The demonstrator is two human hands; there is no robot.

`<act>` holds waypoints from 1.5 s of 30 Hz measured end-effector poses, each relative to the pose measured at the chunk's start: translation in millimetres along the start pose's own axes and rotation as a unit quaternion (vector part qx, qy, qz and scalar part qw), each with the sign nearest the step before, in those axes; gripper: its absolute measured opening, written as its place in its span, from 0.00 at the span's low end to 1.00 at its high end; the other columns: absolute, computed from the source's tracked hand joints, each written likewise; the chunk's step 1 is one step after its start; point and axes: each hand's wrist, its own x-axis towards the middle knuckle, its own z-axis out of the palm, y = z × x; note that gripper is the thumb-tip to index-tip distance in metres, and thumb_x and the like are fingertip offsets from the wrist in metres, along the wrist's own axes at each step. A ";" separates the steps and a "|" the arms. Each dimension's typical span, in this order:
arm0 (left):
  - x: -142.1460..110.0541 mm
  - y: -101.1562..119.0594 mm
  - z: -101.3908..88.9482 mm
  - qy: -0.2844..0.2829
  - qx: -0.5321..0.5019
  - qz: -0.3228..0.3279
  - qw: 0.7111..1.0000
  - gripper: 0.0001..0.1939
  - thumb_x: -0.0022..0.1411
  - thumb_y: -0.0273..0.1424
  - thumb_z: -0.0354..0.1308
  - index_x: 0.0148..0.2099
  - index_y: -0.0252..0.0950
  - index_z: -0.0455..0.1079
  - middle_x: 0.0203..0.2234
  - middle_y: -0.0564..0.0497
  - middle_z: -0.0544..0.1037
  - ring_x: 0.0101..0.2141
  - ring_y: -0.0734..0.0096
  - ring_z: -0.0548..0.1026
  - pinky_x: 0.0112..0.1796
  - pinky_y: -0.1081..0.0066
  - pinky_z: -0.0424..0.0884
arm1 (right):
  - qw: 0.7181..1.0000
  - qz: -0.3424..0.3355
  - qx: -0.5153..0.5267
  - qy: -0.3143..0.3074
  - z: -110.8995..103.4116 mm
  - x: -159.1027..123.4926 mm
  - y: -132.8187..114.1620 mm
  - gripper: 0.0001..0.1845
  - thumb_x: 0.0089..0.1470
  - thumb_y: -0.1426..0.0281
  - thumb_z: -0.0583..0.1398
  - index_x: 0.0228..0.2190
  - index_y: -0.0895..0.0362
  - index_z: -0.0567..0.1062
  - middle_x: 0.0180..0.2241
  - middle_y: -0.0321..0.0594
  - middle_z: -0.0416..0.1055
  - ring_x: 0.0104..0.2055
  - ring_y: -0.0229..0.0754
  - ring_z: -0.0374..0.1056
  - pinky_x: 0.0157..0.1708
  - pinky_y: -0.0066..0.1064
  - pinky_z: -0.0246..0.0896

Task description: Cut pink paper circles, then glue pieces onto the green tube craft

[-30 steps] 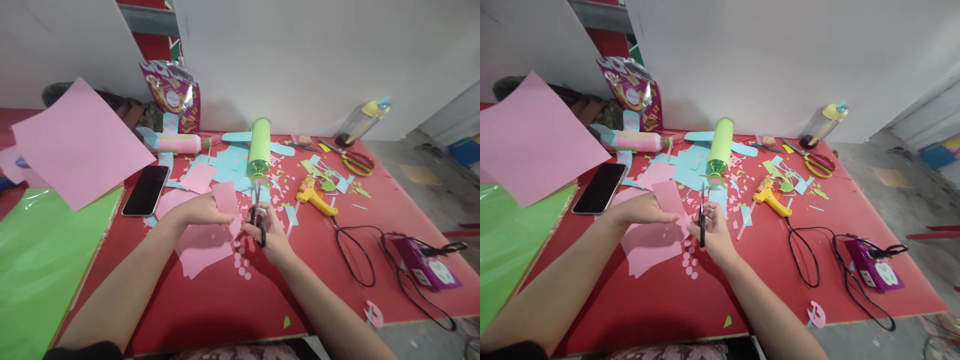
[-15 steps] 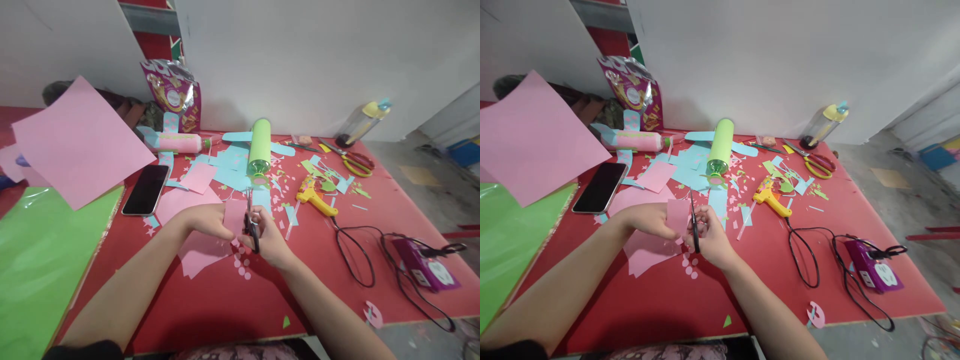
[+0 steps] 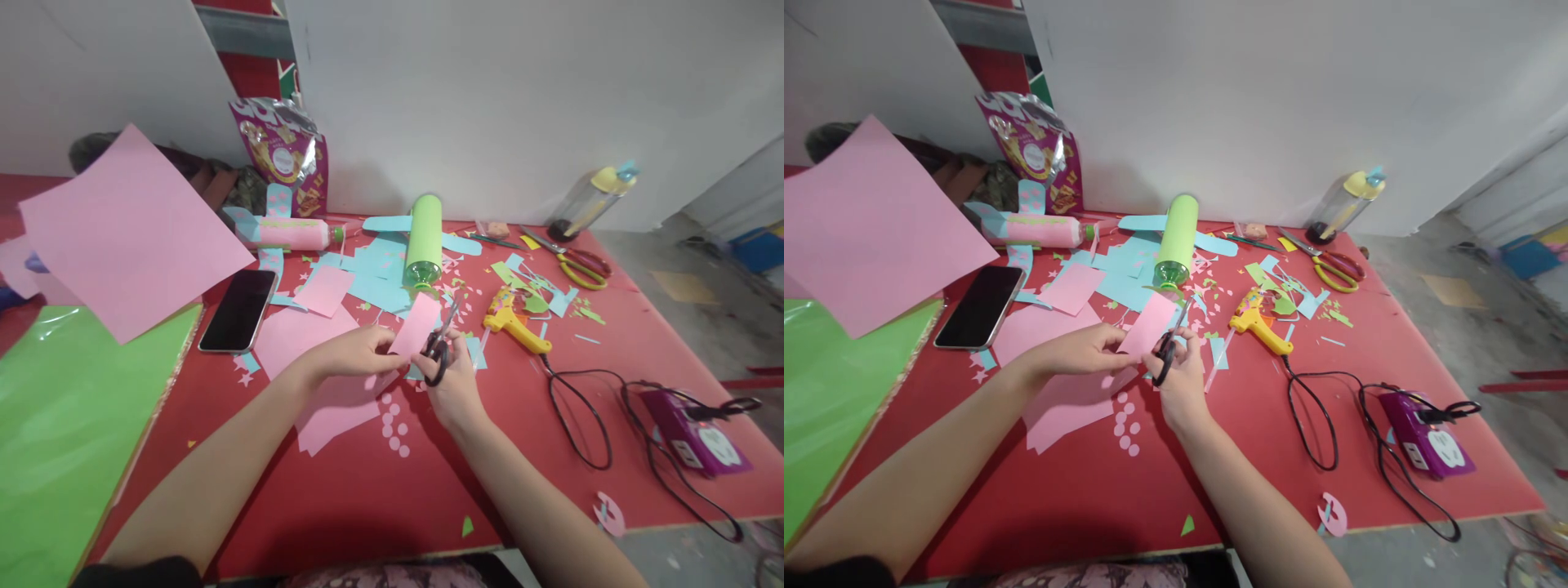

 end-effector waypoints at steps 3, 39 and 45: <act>5.2 -4.3 9.2 0.016 -0.003 0.008 1.000 0.12 0.54 0.36 0.51 0.23 0.34 0.62 0.16 0.56 0.67 0.19 0.76 0.65 0.21 0.76 0.56 | 0.999 -0.015 0.025 0.031 -0.4 1.4 -0.1 0.23 0.32 0.78 0.64 0.31 0.53 0.61 0.22 0.24 0.64 0.22 0.28 0.60 0.21 0.20 0.56; 8.9 4.9 18.7 0.335 -0.173 0.033 0.926 0.12 0.51 0.33 0.49 0.19 0.35 0.56 0.13 0.59 0.58 0.18 0.79 0.59 0.23 0.75 0.57 | 0.980 0.062 -0.047 -0.183 6.3 -12.1 -6.5 0.16 0.45 0.62 0.61 0.33 0.51 0.59 0.24 0.28 0.61 0.22 0.34 0.65 0.18 0.26 0.60; 8.7 4.8 18.9 0.327 -0.168 0.040 0.929 0.11 0.52 0.32 0.49 0.20 0.35 0.57 0.14 0.58 0.60 0.19 0.79 0.60 0.23 0.75 0.58 | 0.980 0.073 -0.036 -0.181 6.8 -13.2 -8.1 0.17 0.44 0.63 0.61 0.33 0.51 0.60 0.24 0.27 0.61 0.20 0.31 0.63 0.20 0.27 0.63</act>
